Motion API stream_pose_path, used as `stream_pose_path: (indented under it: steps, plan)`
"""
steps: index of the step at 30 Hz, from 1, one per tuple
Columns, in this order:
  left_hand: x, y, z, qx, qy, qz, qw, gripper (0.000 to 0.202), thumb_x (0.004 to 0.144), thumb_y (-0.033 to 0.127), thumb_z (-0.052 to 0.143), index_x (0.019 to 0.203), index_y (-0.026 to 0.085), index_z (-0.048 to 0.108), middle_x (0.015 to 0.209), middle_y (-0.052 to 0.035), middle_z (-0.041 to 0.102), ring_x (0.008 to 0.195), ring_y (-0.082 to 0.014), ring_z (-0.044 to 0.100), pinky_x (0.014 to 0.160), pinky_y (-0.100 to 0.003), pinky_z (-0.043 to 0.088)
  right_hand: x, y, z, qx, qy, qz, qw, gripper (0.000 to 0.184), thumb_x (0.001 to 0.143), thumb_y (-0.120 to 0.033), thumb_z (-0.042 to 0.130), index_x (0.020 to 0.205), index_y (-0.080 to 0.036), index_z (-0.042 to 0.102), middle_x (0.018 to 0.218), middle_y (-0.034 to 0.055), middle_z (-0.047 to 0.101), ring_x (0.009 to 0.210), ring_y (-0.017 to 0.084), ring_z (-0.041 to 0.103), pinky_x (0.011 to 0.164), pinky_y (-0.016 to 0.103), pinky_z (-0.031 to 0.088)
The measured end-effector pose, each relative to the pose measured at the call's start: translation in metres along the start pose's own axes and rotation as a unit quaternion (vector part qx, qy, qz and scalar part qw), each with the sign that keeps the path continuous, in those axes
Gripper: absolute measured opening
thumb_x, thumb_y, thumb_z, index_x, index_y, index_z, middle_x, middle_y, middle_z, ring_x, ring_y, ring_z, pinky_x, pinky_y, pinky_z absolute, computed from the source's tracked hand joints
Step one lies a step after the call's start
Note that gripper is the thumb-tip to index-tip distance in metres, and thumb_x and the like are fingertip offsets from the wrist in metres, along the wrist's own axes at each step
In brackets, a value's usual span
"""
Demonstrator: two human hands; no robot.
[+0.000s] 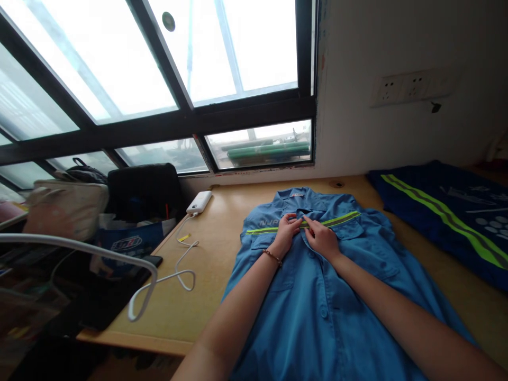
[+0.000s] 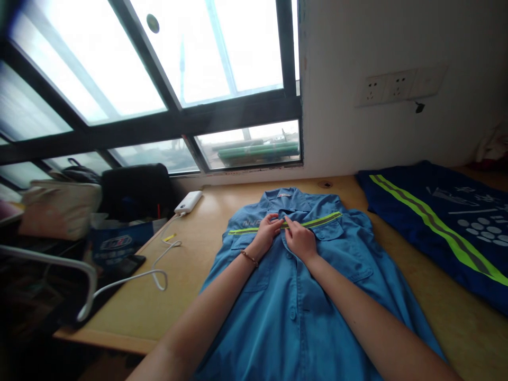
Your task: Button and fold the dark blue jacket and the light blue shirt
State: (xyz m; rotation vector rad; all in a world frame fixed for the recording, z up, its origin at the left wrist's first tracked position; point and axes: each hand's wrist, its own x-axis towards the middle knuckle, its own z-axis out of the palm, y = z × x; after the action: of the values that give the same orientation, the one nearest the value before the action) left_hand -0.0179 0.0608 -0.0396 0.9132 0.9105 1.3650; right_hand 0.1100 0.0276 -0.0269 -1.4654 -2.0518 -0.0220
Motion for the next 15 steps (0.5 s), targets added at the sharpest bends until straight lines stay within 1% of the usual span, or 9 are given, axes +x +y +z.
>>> stream_pose_path:
  steps: [4, 7, 9, 11, 13, 15]
  plan:
    - [-0.0031, 0.0025, 0.0011, 0.009, -0.001, 0.008, 1.000, 0.044, 0.056, 0.021, 0.072, 0.091, 0.016, 0.045, 0.061, 0.0052, 0.052, 0.051, -0.0059, 0.051, 0.049, -0.016, 0.038, -0.0013, -0.0011, 0.0005, 0.007, -0.008, 0.000, 1.000, 0.047, 0.081, -0.025, 0.039, 0.128, -0.024, 0.039, 0.088, 0.0016, 0.063, 0.067, 0.015, 0.059, 0.054, 0.023, 0.037]
    - [-0.0047, 0.0030, 0.0005, 0.003, -0.022, 0.022, 1.000, 0.046, 0.055, 0.018, 0.072, 0.091, 0.017, 0.043, 0.058, 0.0065, 0.051, 0.048, -0.0054, 0.049, 0.048, -0.016, 0.036, -0.0015, -0.0023, 0.0014, 0.016, -0.014, 0.002, 1.000, 0.048, 0.080, -0.025, 0.039, 0.128, -0.023, 0.039, 0.089, 0.0021, 0.064, 0.068, 0.016, 0.059, 0.055, 0.023, 0.037]
    - [-0.0050, 0.0026, -0.0006, 0.003, -0.040, 0.037, 0.999, 0.046, 0.055, 0.017, 0.071, 0.091, 0.018, 0.042, 0.054, 0.0083, 0.048, 0.045, -0.0044, 0.046, 0.047, -0.015, 0.033, -0.0009, -0.0019, 0.0024, 0.030, -0.022, 0.009, 0.999, 0.048, 0.080, -0.025, 0.040, 0.127, -0.022, 0.040, 0.082, 0.0020, 0.064, 0.067, 0.016, 0.059, 0.055, 0.023, 0.037]
    - [-0.0051, 0.0026, -0.0020, 0.010, -0.051, 0.051, 0.997, 0.044, 0.056, 0.017, 0.070, 0.090, 0.018, 0.042, 0.051, 0.0097, 0.045, 0.043, -0.0036, 0.044, 0.046, -0.014, 0.031, 0.0003, -0.0001, 0.0037, 0.063, -0.036, 0.022, 0.997, 0.048, 0.079, -0.026, 0.042, 0.126, -0.022, 0.042, 0.069, 0.0003, 0.063, 0.063, 0.016, 0.057, 0.055, 0.023, 0.036]
    - [-0.0057, 0.0036, -0.0033, 0.020, -0.060, 0.060, 0.996, 0.043, 0.057, 0.017, 0.069, 0.090, 0.018, 0.042, 0.051, 0.0095, 0.045, 0.044, -0.0040, 0.044, 0.046, -0.014, 0.031, 0.0018, 0.0033, 0.0050, 0.118, -0.049, 0.036, 0.991, 0.049, 0.077, -0.027, 0.045, 0.125, -0.021, 0.043, 0.059, -0.0021, 0.058, 0.058, 0.014, 0.055, 0.054, 0.022, 0.036]
    - [-0.0070, 0.0056, -0.0042, 0.029, -0.073, 0.067, 0.995, 0.043, 0.058, 0.019, 0.069, 0.091, 0.018, 0.043, 0.054, 0.0079, 0.048, 0.047, -0.0056, 0.048, 0.047, -0.015, 0.033, 0.0036, 0.0077, 0.0064, 0.182, -0.060, 0.045, 0.980, 0.049, 0.075, -0.027, 0.047, 0.124, -0.020, 0.045, 0.055, -0.0039, 0.054, 0.053, 0.012, 0.051, 0.053, 0.021, 0.036]
